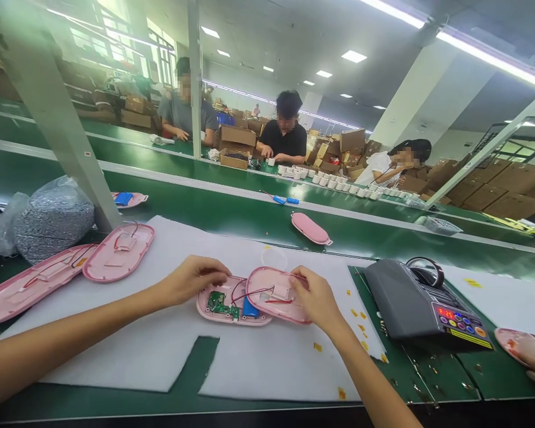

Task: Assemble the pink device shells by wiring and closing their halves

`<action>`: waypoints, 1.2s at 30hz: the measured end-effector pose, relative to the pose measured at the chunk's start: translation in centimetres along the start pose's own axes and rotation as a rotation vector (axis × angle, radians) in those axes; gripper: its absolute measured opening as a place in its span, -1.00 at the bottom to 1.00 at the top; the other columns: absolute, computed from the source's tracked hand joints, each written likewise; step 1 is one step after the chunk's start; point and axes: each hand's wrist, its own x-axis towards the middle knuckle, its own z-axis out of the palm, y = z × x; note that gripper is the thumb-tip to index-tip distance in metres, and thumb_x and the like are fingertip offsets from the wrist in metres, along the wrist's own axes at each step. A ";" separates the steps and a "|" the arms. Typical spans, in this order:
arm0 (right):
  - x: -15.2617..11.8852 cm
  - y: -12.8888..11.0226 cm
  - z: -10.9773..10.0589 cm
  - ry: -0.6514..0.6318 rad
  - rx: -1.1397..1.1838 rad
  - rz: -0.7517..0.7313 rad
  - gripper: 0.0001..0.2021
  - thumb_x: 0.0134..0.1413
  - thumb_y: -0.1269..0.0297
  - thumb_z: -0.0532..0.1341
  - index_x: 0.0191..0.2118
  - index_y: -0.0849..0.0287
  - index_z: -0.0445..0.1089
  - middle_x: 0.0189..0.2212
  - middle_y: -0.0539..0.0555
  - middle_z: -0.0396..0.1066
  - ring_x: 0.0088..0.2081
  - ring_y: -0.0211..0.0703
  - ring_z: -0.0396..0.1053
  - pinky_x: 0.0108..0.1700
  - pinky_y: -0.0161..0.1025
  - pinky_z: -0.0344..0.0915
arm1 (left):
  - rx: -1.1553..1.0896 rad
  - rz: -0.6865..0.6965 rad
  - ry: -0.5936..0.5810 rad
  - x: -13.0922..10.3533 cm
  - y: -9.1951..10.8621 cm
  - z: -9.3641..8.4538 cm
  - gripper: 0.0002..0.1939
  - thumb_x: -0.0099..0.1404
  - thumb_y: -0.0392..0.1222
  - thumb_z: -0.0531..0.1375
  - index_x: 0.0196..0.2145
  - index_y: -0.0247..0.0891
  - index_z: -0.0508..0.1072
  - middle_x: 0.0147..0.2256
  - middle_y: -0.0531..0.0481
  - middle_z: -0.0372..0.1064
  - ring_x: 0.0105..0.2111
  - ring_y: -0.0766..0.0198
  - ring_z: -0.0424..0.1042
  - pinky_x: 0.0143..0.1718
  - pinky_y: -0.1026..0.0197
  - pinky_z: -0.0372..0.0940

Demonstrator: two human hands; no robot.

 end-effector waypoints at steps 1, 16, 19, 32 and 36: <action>-0.1 -0.4 0.0 0.056 -0.034 -0.048 -0.74 0.16 0.10 0.03 -0.31 0.11 0.39 -0.34 0.04 0.47 -0.29 -0.11 0.38 -0.24 -0.20 0.24 | -0.098 -0.041 0.073 -0.3 0.0 -0.2 -0.79 0.29 -0.16 0.13 -0.27 -0.31 0.53 -0.43 -0.04 0.46 -0.41 0.27 0.41 -0.35 0.28 0.31; 0.8 -7.6 2.5 0.462 -0.167 -0.474 -0.83 0.21 0.22 0.12 -0.33 0.12 0.41 -0.38 0.02 0.48 -0.33 -0.16 0.41 -0.34 -0.27 0.23 | 0.116 0.545 0.445 1.1 -0.8 1.4 -0.88 0.30 -0.23 0.24 -0.19 -0.17 0.53 -0.01 -0.12 0.38 -0.13 0.24 0.45 -0.24 0.25 0.43; 1.5 -7.0 3.1 0.426 -0.137 -0.407 -0.80 0.19 0.17 0.12 -0.33 0.13 0.42 -0.37 0.04 0.49 -0.33 -0.14 0.42 -0.33 -0.25 0.24 | -0.168 0.272 0.384 0.7 -1.1 1.4 -0.47 0.17 -0.21 0.35 0.08 -0.15 0.34 0.00 -0.14 0.43 -0.14 0.17 0.50 -0.25 0.23 0.45; 3.7 -9.6 4.7 0.039 -0.400 -0.332 -0.90 -0.02 0.23 0.19 -0.35 0.11 0.36 -0.41 0.01 0.42 -0.38 -0.15 0.32 -0.39 -0.26 0.09 | -0.401 -0.054 0.346 0.3 -0.5 2.0 -0.48 0.06 -0.23 0.37 0.00 -0.26 0.42 -0.20 -0.12 0.52 -0.31 0.15 0.53 -0.35 0.21 0.43; 3.9 -9.6 5.4 0.119 -0.425 -0.313 -0.90 -0.04 0.22 0.19 -0.44 0.12 0.30 -0.48 0.00 0.35 -0.44 -0.18 0.25 -0.42 -0.26 0.03 | -0.387 -0.092 0.275 0.4 -0.9 2.0 -0.57 0.15 -0.19 0.26 0.00 -0.30 0.43 -0.20 -0.12 0.52 -0.21 0.08 0.52 -0.23 0.13 0.42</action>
